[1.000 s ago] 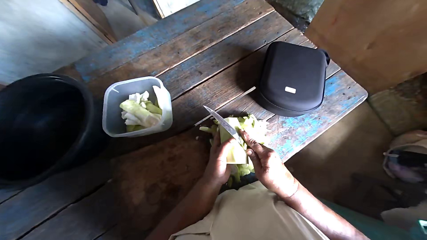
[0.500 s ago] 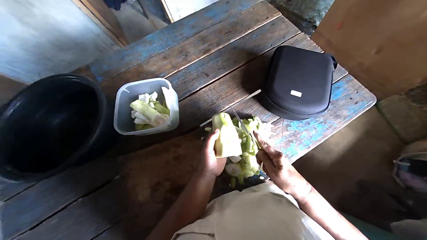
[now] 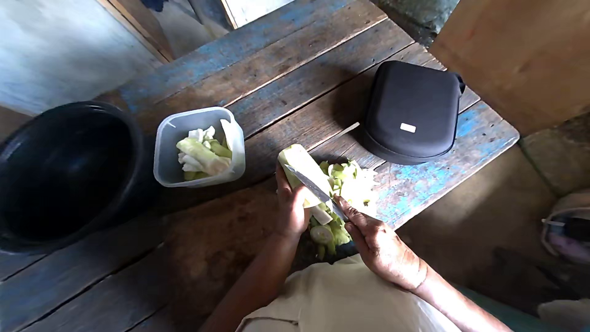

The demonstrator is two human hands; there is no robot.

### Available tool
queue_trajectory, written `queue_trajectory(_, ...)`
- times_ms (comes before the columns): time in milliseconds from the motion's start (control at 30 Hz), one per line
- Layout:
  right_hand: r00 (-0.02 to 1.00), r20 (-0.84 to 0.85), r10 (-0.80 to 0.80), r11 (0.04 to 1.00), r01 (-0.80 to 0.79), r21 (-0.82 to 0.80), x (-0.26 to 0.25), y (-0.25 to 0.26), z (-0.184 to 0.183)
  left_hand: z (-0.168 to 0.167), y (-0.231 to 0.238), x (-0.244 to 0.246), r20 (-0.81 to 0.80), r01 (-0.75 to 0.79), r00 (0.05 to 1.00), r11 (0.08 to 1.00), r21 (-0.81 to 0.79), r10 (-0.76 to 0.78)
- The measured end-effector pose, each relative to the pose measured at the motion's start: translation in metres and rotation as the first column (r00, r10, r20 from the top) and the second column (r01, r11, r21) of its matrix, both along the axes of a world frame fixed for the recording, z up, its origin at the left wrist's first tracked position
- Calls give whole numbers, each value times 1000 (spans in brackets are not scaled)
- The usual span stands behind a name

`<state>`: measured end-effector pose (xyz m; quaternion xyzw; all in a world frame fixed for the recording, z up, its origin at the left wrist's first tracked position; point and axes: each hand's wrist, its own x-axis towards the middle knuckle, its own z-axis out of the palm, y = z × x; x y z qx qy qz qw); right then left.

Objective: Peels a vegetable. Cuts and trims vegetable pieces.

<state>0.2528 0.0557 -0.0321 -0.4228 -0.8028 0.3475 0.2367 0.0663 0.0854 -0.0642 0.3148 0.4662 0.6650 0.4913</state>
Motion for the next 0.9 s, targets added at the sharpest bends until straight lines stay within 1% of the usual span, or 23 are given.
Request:
queue_trajectory(233, 998, 51, -35, 999, 34, 23, -6, -1, 1, -2, -2, 1, 50, -11, 999, 999, 40, 9)
queue_trajectory(300, 997, 55, -45, 999, 43, 31, -9, -1, 1, -4, -6, 3, 86, -7, 996, 1000, 15, 6)
queue_trajectory(367, 997, 33, -74, 997, 74, 22, -9, 2, -3, -1, -14, 6, 93, 56, 994, 998, -41, -52)
queue_trajectory(400, 993, -5, -115, 993, 115, -1, -8, 7, -7, 1, -20, 9, 89, 109, 991, 991, -74, -102)
queue_trajectory(467, 978, -96, -186, 974, 171, -149, 2, 20, -13, 7, -32, 15, 109, 207, 975, 970, -127, -193)
queue_trajectory(500, 970, -152, -192, 963, 156, -222, 8, 24, -13, 8, -33, 16, 148, 210, 971, 968, -139, -189)
queue_trajectory(567, 958, -236, -164, 954, 93, -285, 13, 20, -9, 6, -26, 9, 204, 125, 975, 978, -167, -90)
queue_trajectory(633, 965, -245, -91, 967, 28, -252, 10, 11, -5, 3, -15, -2, 207, 61, 978, 989, -136, -32)
queue_trajectory(733, 979, -200, 48, 992, -69, -101, 6, 3, -8, -1, -8, -10, 139, 39, 990, 998, -46, -32)
queue_trajectory(800, 984, -161, 72, 997, -76, -20, 3, 0, -9, -1, -8, -10, 101, 40, 994, 999, 17, -41)
queue_trajectory(900, 995, -86, 49, 999, -49, 1, 2, -1, -7, -1, -7, -10, 72, 44, 996, 999, 19, -45)
